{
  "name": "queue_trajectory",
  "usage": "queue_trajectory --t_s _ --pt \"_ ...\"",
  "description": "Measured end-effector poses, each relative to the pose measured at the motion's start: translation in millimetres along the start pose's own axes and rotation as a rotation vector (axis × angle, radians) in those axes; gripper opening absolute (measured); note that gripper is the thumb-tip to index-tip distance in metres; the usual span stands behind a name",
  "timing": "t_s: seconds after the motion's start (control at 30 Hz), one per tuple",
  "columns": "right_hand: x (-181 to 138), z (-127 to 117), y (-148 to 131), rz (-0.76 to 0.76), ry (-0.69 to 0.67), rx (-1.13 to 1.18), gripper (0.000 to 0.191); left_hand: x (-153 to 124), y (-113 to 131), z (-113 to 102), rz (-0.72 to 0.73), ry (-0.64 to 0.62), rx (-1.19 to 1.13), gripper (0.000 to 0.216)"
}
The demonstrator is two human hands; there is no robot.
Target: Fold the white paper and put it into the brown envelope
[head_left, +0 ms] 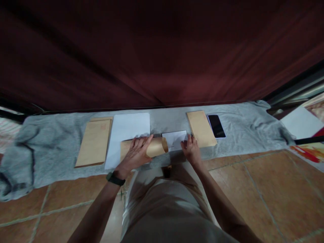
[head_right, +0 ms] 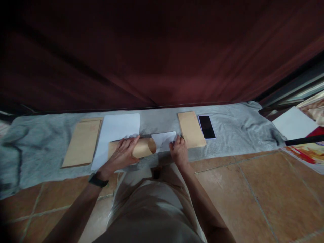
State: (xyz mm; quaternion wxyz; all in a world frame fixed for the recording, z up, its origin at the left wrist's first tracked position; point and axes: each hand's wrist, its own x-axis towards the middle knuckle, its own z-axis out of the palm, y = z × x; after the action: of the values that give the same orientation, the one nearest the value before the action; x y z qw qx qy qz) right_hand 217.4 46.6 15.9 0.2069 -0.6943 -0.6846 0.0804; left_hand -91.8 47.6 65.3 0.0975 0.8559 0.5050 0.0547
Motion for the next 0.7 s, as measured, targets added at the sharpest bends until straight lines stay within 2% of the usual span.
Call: queue_trajectory --t_s 0.17,0.33,0.57,0.7 --pt "2 4 -13 0.101 -0.067 -0.129 0.065 -2 -2 2 -0.028 -0.005 -0.006 0.115" --pt "10 4 -13 0.196 -0.123 -0.139 0.064 -2 -3 4 -0.032 0.007 -0.003 0.114" --pt "12 11 -7 0.233 -0.026 0.033 0.059 -3 -3 4 -0.027 0.014 -0.012 0.114" --pt "11 13 -3 0.242 -0.001 0.122 0.046 -3 -4 3 -0.029 0.010 -0.022 0.113"
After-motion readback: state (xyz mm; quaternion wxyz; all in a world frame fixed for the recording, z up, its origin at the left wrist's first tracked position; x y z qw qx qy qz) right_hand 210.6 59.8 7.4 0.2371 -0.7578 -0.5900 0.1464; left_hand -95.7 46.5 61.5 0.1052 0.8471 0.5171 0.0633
